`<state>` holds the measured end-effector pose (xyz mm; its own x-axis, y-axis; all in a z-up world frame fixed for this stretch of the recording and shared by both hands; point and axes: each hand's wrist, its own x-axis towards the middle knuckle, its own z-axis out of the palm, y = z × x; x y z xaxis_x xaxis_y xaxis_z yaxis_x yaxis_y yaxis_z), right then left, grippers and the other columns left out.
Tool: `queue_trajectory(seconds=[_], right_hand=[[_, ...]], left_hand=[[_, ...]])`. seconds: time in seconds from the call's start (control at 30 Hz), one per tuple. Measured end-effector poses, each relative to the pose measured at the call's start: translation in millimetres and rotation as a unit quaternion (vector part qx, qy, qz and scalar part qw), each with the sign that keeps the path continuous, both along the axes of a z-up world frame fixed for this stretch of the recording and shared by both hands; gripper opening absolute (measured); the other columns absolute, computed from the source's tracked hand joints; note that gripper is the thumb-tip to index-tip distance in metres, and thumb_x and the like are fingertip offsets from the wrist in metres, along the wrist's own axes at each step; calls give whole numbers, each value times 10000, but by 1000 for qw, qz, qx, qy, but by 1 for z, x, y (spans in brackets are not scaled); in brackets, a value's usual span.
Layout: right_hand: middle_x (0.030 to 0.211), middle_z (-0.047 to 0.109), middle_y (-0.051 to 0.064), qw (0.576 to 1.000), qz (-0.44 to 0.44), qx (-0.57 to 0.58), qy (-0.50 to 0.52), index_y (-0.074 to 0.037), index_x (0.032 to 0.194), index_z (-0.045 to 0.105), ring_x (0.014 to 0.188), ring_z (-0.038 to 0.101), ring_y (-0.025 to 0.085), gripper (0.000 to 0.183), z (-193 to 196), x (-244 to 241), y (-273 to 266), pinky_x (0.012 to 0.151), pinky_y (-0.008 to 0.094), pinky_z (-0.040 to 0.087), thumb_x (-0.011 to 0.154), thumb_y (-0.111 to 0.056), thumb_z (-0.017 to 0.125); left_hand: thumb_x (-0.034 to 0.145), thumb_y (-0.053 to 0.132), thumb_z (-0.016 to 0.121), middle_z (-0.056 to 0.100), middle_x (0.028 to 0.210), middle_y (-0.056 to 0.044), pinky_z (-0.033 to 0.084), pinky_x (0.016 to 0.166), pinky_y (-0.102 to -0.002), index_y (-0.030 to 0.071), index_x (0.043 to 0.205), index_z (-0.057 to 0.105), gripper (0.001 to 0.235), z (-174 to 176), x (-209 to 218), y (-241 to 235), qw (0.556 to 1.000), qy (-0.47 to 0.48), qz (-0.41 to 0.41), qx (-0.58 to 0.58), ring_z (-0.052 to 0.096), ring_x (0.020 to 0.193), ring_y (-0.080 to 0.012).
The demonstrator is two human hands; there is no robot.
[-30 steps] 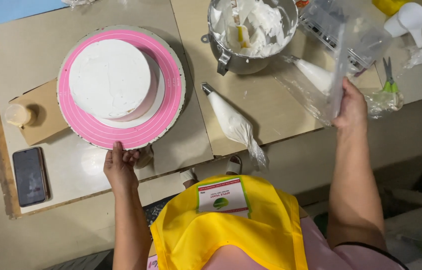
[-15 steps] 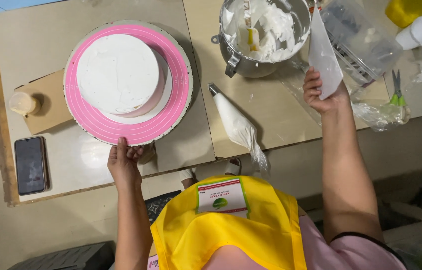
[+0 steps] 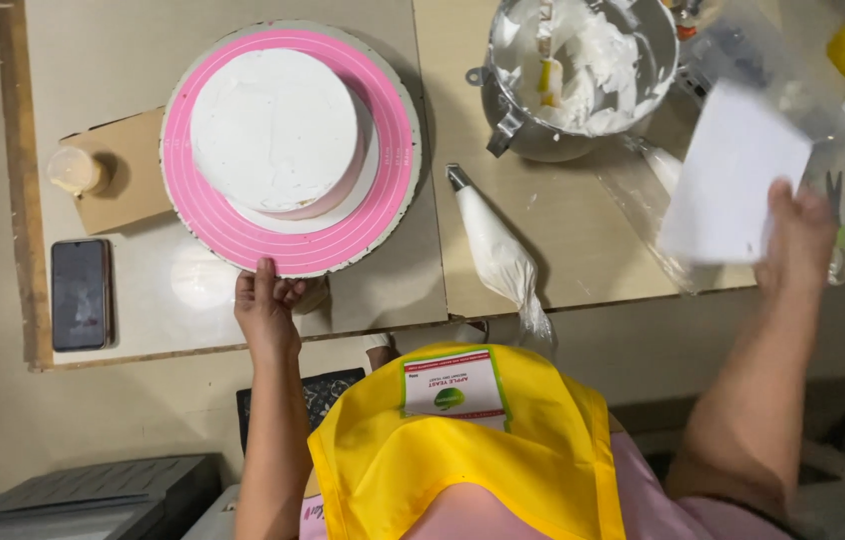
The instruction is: Smoothing frosting on a cake using a scraper and then applying more frosting with a piping bag.
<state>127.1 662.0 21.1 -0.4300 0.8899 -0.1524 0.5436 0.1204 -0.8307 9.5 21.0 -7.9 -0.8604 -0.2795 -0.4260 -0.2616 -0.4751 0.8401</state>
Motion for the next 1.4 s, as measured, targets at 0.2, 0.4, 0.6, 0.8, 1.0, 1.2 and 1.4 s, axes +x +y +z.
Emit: queue_trajectory(seconds=[0.2,0.4,0.6,0.8,1.0,1.2,1.4], right_hand=[[1227,588,85,971,187,-19,-149,-20,1279,538,1135,550,217,507,-24,39,-81,999,300,421,957,-335,770],[1090,662,154,963,231,74,-116,-80,1153,504,952,634,239,536,-80,13,-108,819,358,486,890,-372,869],[1389,474,306,912,256,244,-209,46,1474,469,1248,481,506,647,-26,-3,-163,945,646,410,1011,-332,717],[1054,695,144,888,436,-143,5,-87,1340,618,884,695,261,278,-52,-15,-285,770,372,543,1070,-101,551],[841,638,21,814,421,-394,70,-16,991,645,698,729,183,61,-39,-37,-398,658,331,652,962,-39,693],[824,722,143,852,413,-315,65,49,937,613,626,722,167,248,-82,-47,-388,572,286,677,882,-79,818],[1244,655,-20,863,486,133,-40,-217,1210,727,881,750,218,407,-38,-31,-363,706,335,638,1091,-505,465]], left_hand=[[928,286,764,617,729,-2,581,584,-244,173,978,451,337,2,-2,-2,1000,-26,-12,-6,630,604,-133],[991,526,505,642,925,-50,609,651,-243,123,1139,479,430,-19,9,4,991,27,-1,-128,722,769,-175],[979,240,626,559,1335,-301,413,1023,-523,103,1420,574,465,-92,42,-11,720,186,-160,-649,516,1232,-460],[954,128,671,601,1231,-112,510,1001,-461,64,1126,677,184,-35,71,18,806,208,-279,-478,599,1149,-383],[893,168,753,585,1175,21,521,993,-354,154,1047,656,182,-47,71,61,780,325,-266,-463,610,1130,-242],[892,69,719,599,1097,-78,552,899,-384,64,935,572,153,-36,68,58,790,336,-281,-429,656,1053,-329],[922,1,609,612,1093,-167,543,862,-483,21,955,563,60,-23,54,54,765,342,-266,-477,622,1021,-425]])
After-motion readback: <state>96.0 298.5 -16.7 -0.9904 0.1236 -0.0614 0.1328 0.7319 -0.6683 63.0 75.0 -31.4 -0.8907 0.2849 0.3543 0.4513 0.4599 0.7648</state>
